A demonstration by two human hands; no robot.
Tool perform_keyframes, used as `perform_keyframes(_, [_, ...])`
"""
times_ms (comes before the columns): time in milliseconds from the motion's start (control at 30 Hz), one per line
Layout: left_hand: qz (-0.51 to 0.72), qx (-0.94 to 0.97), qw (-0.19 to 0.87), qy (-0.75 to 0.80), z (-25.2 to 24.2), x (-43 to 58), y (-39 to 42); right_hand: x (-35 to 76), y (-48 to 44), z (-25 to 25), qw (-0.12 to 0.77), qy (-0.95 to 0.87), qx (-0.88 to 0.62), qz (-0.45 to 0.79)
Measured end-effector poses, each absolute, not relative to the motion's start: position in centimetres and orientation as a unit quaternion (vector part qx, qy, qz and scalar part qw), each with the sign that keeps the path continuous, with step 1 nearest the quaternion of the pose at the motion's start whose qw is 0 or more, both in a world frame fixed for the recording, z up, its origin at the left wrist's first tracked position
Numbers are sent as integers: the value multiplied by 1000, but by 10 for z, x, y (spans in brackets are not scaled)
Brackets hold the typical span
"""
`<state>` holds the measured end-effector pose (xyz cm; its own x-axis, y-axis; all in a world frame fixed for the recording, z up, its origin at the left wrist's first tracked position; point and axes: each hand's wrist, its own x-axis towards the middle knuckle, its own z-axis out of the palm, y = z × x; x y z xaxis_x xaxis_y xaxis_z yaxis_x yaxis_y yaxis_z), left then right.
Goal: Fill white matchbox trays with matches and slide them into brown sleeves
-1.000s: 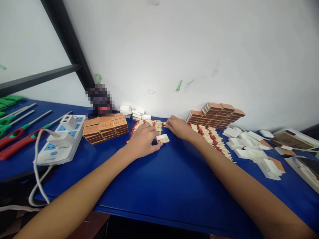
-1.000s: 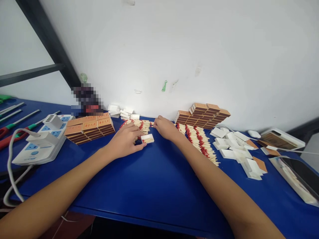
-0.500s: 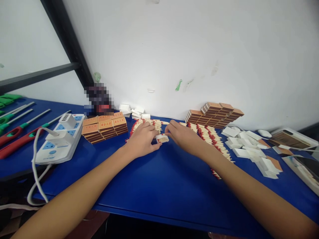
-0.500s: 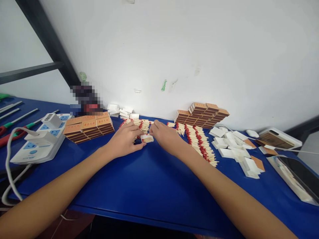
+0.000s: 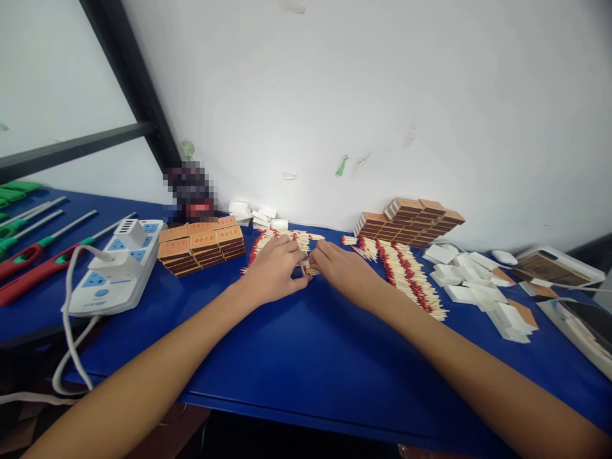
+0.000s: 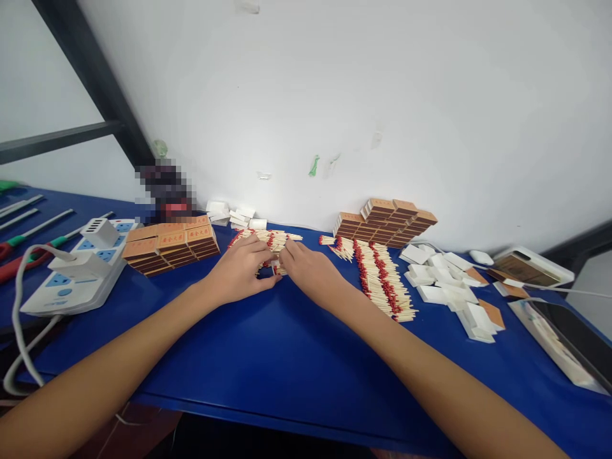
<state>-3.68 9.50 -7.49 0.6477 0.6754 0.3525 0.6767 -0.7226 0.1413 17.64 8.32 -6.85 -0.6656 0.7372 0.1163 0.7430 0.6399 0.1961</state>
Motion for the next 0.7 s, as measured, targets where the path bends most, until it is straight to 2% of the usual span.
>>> perform_keyframes(167, [-193, -909, 3, -370, -75, -37, 95, 178, 84, -70, 34, -908, -410, -82])
perform_keyframes(367, [-197, -909, 0, -368, -80, -38, 96, 202, 122, -71, 143, -872, -467, 5])
perform_keyframes(700, [-201, -906, -3, -371, -83, -39, 99, 203, 174, -99, 128, -837, -532, 20])
